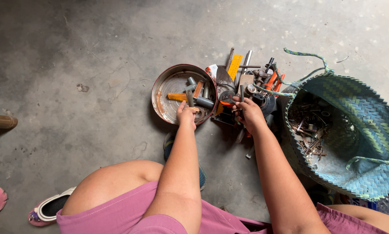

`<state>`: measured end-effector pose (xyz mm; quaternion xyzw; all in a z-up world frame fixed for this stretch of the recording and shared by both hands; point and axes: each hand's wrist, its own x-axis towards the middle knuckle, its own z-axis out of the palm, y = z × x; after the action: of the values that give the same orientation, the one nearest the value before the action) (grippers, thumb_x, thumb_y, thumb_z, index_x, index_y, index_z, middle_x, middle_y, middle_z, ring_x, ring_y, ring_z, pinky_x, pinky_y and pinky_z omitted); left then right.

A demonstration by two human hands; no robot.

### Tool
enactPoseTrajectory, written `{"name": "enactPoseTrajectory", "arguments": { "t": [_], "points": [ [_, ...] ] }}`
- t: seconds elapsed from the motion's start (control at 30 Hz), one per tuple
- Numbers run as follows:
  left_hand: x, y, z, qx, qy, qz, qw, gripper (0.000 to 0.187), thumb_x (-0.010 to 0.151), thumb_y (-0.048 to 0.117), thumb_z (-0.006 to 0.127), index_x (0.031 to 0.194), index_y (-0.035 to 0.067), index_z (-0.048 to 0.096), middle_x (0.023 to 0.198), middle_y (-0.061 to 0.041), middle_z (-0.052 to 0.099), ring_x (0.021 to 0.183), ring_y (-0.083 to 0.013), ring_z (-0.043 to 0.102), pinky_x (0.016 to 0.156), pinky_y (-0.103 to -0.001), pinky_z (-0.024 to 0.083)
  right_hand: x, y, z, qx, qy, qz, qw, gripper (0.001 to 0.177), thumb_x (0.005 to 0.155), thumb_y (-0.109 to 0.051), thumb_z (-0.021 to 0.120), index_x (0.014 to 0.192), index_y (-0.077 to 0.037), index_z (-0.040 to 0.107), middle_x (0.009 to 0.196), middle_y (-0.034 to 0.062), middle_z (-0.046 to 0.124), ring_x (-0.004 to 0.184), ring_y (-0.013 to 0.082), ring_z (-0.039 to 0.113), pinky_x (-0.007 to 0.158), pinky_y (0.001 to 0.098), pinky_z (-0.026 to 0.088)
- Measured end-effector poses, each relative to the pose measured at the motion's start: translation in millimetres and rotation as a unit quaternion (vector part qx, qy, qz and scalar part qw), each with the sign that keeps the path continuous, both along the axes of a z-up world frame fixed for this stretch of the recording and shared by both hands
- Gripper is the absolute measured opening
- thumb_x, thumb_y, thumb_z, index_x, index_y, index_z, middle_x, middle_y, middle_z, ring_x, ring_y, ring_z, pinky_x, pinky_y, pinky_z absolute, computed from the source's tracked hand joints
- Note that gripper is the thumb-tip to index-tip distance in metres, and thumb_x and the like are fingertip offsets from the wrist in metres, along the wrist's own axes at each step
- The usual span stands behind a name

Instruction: The person sits on the floor and sorts small metal parts from a woven basket into a metal tray and a black plastic bag. They handle various items including bolts, washers, and small metal pieces, placing them into separate containers.

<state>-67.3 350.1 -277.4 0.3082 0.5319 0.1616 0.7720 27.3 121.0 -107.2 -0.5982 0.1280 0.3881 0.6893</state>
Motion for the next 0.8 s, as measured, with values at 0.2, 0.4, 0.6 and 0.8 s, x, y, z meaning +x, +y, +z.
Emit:
{"name": "enactPoseTrajectory", "arguments": {
  "t": [0.2, 0.4, 0.6, 0.8],
  "points": [
    [5.5, -12.3, 86.4, -0.075, -0.213, -0.062, 0.972, 0.054, 0.085, -0.009, 0.069, 0.134, 0.009, 0.056, 0.124, -0.012, 0.067, 0.116, -0.0255, 0.066, 0.102, -0.037, 0.055, -1.2, -2.3, 10.9, -0.012, -0.006, -0.003, 1.000, 0.027, 0.097, -0.012, 0.056, 0.122, -0.011, 0.067, 0.085, -0.0017, 0.064, 0.068, 0.0090, 0.053, 0.057, 0.0244, 0.041],
    [27.4, -32.6, 165.8, -0.070, -0.347, -0.296, 0.887, 0.052, 0.081, -0.017, 0.062, 0.121, 0.014, 0.058, 0.129, -0.004, 0.065, 0.128, -0.0193, 0.063, 0.098, -0.029, 0.054, -0.5, -7.7, 29.4, 0.057, -0.013, -0.004, 0.998, 0.027, 0.098, -0.022, 0.060, 0.118, -0.007, 0.069, 0.086, -0.0004, 0.067, 0.072, 0.0110, 0.060, 0.060, 0.0257, 0.044],
    [46.3, -43.0, 193.4, -0.060, -0.393, -0.366, 0.842, 0.051, 0.081, -0.019, 0.055, 0.123, 0.011, 0.056, 0.129, -0.014, 0.070, 0.116, -0.0267, 0.067, 0.093, -0.032, 0.056, -3.0, -16.0, 54.1, 0.097, -0.004, -0.008, 0.995, 0.029, 0.097, -0.038, 0.066, 0.107, -0.010, 0.067, 0.087, -0.0005, 0.070, 0.076, 0.0124, 0.064, 0.062, 0.0264, 0.046],
    [56.8, -62.3, 194.1, -0.011, -0.374, -0.424, 0.825, 0.048, 0.084, -0.018, 0.057, 0.126, 0.005, 0.056, 0.129, -0.015, 0.068, 0.116, -0.0228, 0.068, 0.095, -0.033, 0.058, -5.1, -25.5, 59.2, 0.072, -0.061, -0.008, 0.996, 0.035, 0.090, -0.040, 0.076, 0.107, -0.009, 0.072, 0.091, -0.0014, 0.072, 0.076, 0.0082, 0.062, 0.064, 0.0245, 0.046]
  ]
}}
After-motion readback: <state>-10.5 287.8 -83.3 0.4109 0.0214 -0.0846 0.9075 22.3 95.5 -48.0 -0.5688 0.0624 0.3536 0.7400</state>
